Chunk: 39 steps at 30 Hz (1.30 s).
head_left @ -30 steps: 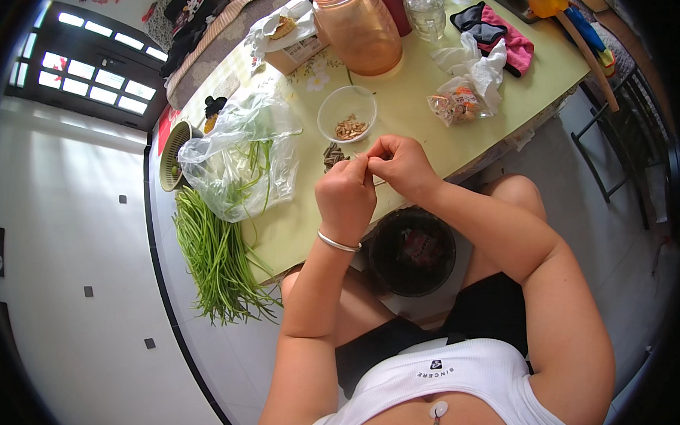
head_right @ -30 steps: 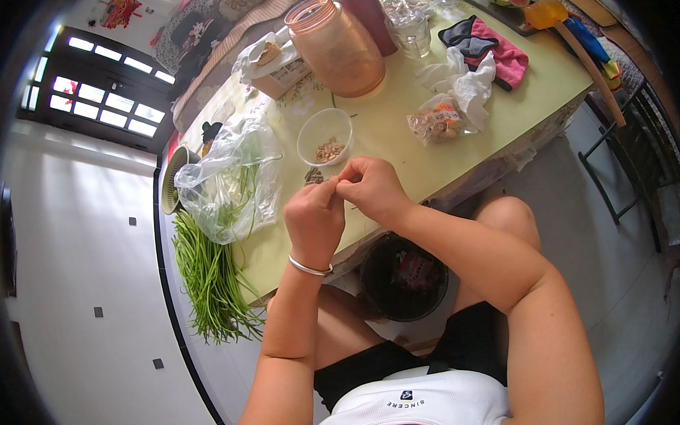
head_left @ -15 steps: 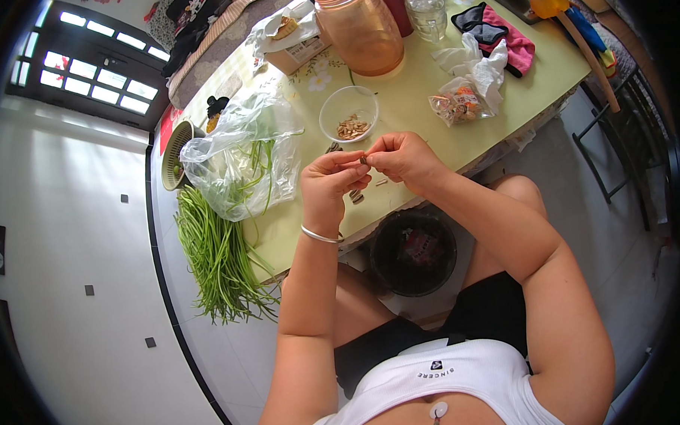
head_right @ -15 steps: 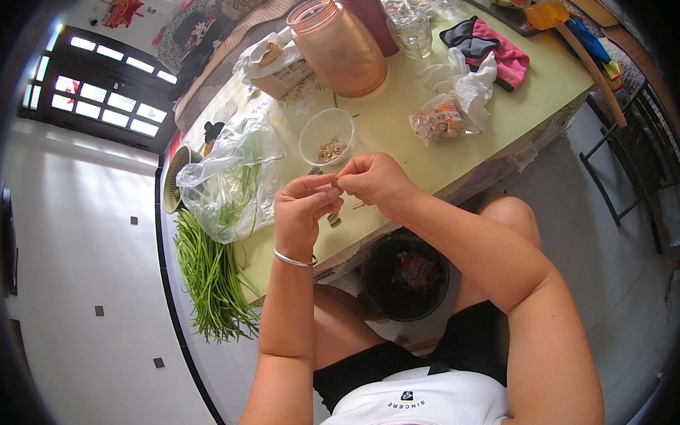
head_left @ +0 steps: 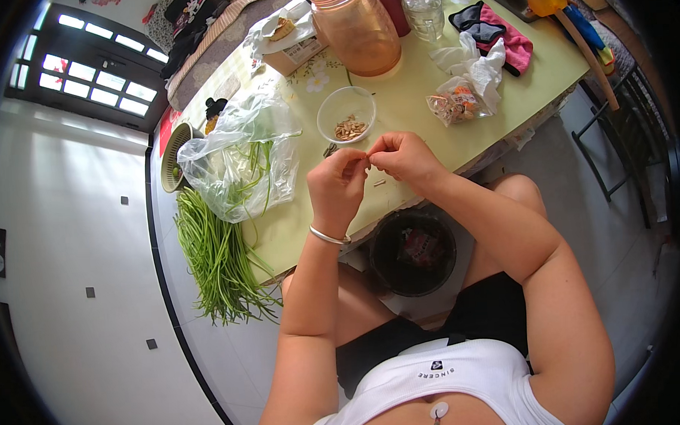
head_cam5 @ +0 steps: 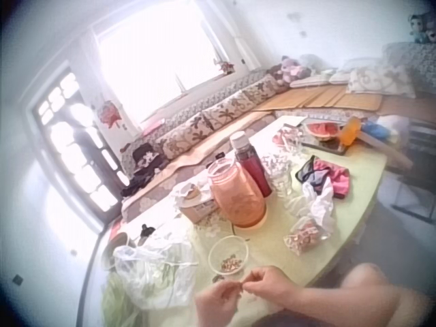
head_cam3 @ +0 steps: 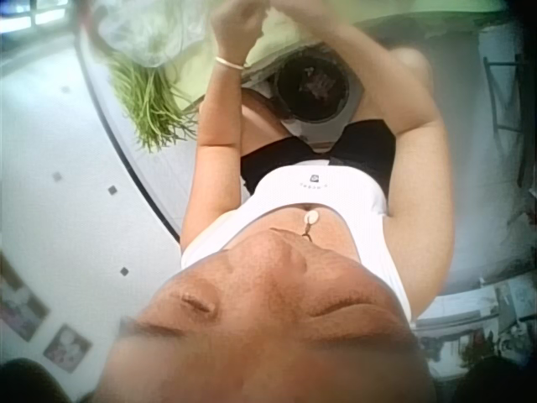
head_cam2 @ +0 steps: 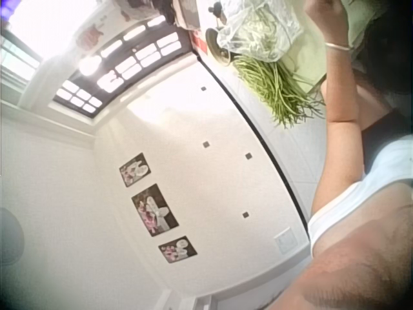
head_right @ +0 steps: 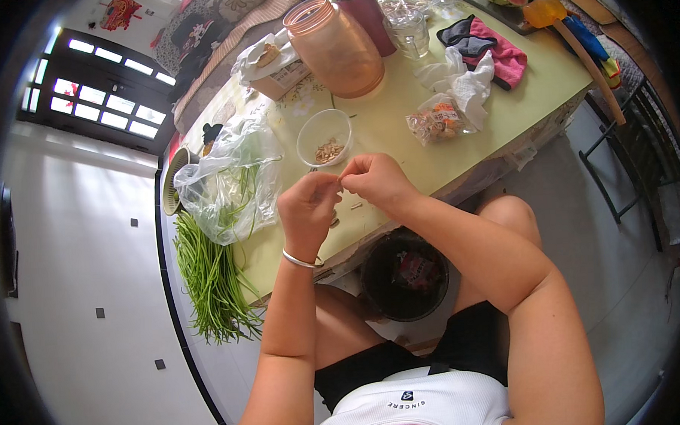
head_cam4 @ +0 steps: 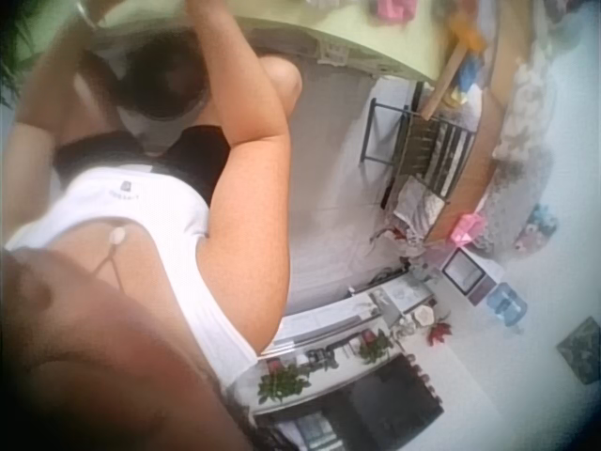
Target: The person sits at a table and peels sunflower seeds by hand, separating the kernels from the shells. They place the peeled kernels into a small plastic bowl and discard the shells into a bucket positioned between their legs.
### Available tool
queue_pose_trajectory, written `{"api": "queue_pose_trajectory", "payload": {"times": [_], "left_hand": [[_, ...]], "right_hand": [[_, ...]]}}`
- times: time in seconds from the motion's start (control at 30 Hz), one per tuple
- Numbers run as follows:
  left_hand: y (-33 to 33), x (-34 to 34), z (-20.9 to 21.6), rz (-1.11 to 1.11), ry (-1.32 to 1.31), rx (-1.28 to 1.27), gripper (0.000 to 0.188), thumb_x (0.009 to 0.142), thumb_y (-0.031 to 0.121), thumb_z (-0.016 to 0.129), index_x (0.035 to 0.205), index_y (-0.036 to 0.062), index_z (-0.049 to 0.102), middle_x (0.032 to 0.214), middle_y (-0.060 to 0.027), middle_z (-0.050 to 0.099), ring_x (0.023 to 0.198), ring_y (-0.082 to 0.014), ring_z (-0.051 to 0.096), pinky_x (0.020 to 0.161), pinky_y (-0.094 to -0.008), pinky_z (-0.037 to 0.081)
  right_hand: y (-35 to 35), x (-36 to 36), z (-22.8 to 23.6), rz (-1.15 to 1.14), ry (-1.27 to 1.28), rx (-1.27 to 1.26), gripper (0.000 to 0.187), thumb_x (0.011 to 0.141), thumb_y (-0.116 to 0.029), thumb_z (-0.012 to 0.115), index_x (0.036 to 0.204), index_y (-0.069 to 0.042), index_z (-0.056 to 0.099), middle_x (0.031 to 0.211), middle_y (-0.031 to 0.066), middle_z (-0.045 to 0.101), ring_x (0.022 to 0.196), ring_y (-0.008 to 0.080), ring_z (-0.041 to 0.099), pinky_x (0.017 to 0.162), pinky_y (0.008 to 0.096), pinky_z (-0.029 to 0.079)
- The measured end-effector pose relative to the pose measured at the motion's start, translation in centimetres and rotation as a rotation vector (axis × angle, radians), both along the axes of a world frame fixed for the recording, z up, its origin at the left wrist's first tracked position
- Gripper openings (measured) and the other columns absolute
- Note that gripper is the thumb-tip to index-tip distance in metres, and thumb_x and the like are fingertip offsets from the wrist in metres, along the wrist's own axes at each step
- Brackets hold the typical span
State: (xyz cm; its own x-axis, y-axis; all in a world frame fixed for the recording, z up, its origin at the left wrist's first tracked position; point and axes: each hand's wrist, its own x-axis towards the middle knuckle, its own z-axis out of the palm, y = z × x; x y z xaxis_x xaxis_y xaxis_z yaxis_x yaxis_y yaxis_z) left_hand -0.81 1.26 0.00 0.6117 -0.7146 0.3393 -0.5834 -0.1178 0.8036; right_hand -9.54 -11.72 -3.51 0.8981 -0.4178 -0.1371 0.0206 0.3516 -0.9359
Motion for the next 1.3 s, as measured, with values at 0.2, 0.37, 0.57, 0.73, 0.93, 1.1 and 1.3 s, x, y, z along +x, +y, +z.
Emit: {"api": "queue_pose_trajectory", "payload": {"times": [0.2,0.37,0.57,0.73,0.93,1.1,1.3], "left_hand": [[-0.8,2.2,0.6,0.245,-0.287,-0.089,0.007,0.08,0.002,0.066,0.087,0.0018,0.067,0.071,-0.0118,0.064,0.06,-0.0202,0.062,0.059,-0.0296,0.049],[-1.2,4.3,1.1,0.278,-0.443,-0.004,0.011,0.079,0.003,0.067,0.09,0.0022,0.069,0.069,-0.012,0.062,0.058,-0.0216,0.06,0.058,-0.031,0.047],[-1.1,2.1,2.7,0.09,-0.021,0.015,0.014,0.077,0.001,0.068,0.092,0.0011,0.07,0.07,-0.0126,0.066,0.059,-0.0168,0.062,0.058,-0.0272,0.049],[-0.2,1.5,2.7,0.023,0.011,0.106,0.009,0.075,0.002,0.069,0.084,0.0015,0.071,0.072,-0.0096,0.067,0.06,-0.0147,0.062,0.057,-0.0264,0.048],[1.4,2.5,0.4,0.034,-0.47,0.477,0.016,0.066,0.006,0.072,0.082,0.008,0.073,0.077,-0.0095,0.064,0.069,-0.0258,0.063,0.064,-0.0349,0.05],[1.1,2.2,-0.1,0.032,-0.553,0.553,0.007,0.069,0.008,0.069,0.076,0.0085,0.068,0.078,-0.0082,0.062,0.074,-0.0282,0.062,0.067,-0.0384,0.05],[1.3,2.4,-0.6,0.058,-0.527,0.536,0.019,0.073,0.004,0.065,0.091,0.009,0.066,0.077,-0.0085,0.061,0.074,-0.0277,0.061,0.065,-0.0355,0.049]], "right_hand": [[-0.1,0.2,0.0,-0.021,0.023,-0.042,0.01,0.076,-0.009,0.062,0.08,0.0,0.065,0.071,0.0016,0.061,0.064,0.007,0.052,0.057,0.023,0.042],[-0.1,0.4,-0.2,0.004,0.025,0.001,0.011,0.077,-0.009,0.062,0.085,-0.002,0.064,0.075,0.0026,0.062,0.063,0.0084,0.054,0.057,0.024,0.042],[-0.6,-0.1,0.7,0.091,0.046,0.388,0.017,0.083,-0.012,0.052,0.093,-0.003,0.061,0.084,0.0064,0.064,0.066,0.0114,0.057,0.055,0.0225,0.041],[-0.7,0.2,0.5,0.148,-0.037,0.611,0.023,0.086,-0.01,0.041,0.093,-0.001,0.061,0.083,0.0091,0.062,0.065,0.0114,0.055,0.051,0.0199,0.039],[-1.0,0.5,-0.1,0.079,-0.01,0.405,0.018,0.087,-0.01,0.045,0.087,-0.001,0.06,0.078,0.0076,0.06,0.06,0.0098,0.053,0.046,0.02,0.037],[-0.7,0.2,0.0,0.087,0.023,0.307,0.012,0.089,-0.013,0.053,0.086,-0.003,0.06,0.074,0.0031,0.06,0.056,0.0078,0.051,0.046,0.0202,0.035],[-0.5,0.4,-0.5,0.134,0.043,0.199,0.012,0.088,-0.013,0.056,0.091,-0.003,0.062,0.075,0.0014,0.06,0.057,0.0071,0.052,0.047,0.0207,0.036]]}}
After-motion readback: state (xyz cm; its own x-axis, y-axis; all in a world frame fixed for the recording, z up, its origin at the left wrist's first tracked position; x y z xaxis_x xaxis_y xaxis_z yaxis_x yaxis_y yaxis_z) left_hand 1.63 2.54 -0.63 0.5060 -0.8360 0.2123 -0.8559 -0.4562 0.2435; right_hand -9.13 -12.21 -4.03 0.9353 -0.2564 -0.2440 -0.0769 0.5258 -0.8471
